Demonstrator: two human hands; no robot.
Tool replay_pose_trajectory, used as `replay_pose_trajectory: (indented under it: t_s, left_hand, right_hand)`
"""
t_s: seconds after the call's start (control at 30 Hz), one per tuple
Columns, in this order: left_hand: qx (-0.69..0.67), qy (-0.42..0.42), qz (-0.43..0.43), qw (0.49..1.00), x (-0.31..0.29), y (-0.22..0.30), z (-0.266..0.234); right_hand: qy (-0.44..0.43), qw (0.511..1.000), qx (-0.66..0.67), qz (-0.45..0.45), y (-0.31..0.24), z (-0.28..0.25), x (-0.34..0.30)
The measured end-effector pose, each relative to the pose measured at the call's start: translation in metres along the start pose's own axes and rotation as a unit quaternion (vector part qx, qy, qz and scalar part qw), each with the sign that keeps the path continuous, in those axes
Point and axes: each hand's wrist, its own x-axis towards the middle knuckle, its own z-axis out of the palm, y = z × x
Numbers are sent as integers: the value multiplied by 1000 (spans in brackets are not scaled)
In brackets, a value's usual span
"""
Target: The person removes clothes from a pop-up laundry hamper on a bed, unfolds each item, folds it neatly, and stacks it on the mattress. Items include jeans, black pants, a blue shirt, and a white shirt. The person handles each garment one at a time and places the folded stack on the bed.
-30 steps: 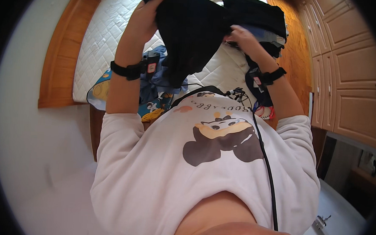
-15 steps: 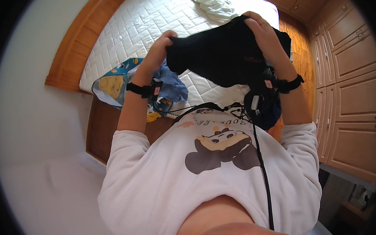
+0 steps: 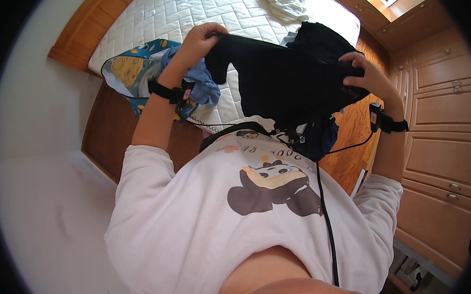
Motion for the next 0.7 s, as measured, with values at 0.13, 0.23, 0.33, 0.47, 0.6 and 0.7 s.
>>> replay_pose_trajectory:
  t_s: [0.13, 0.23, 0.33, 0.47, 0.6, 0.7]
  left_hand:
    - [76, 44, 75, 993, -3, 1, -6]
    - [150, 119, 100, 976, -5, 11, -12]
    - [124, 50, 95, 986, -9, 35, -32]
    - [-85, 15, -138, 987, -19, 63, -61]
    - [-278, 30, 103, 955, 5, 36, -45]
    - [304, -39, 235, 922, 16, -12, -6]
  right_hand:
    - [-96, 983, -115, 104, 35, 4, -13]
    - [-132, 967, -151, 158, 57, 7, -18]
    - [-103, 981, 1, 165, 61, 4, -34]
    - [-72, 937, 335, 69, 52, -9, -57]
    - [215, 859, 441, -151, 55, 24, -51]
    - [197, 905, 373, -55, 63, 99, -55]
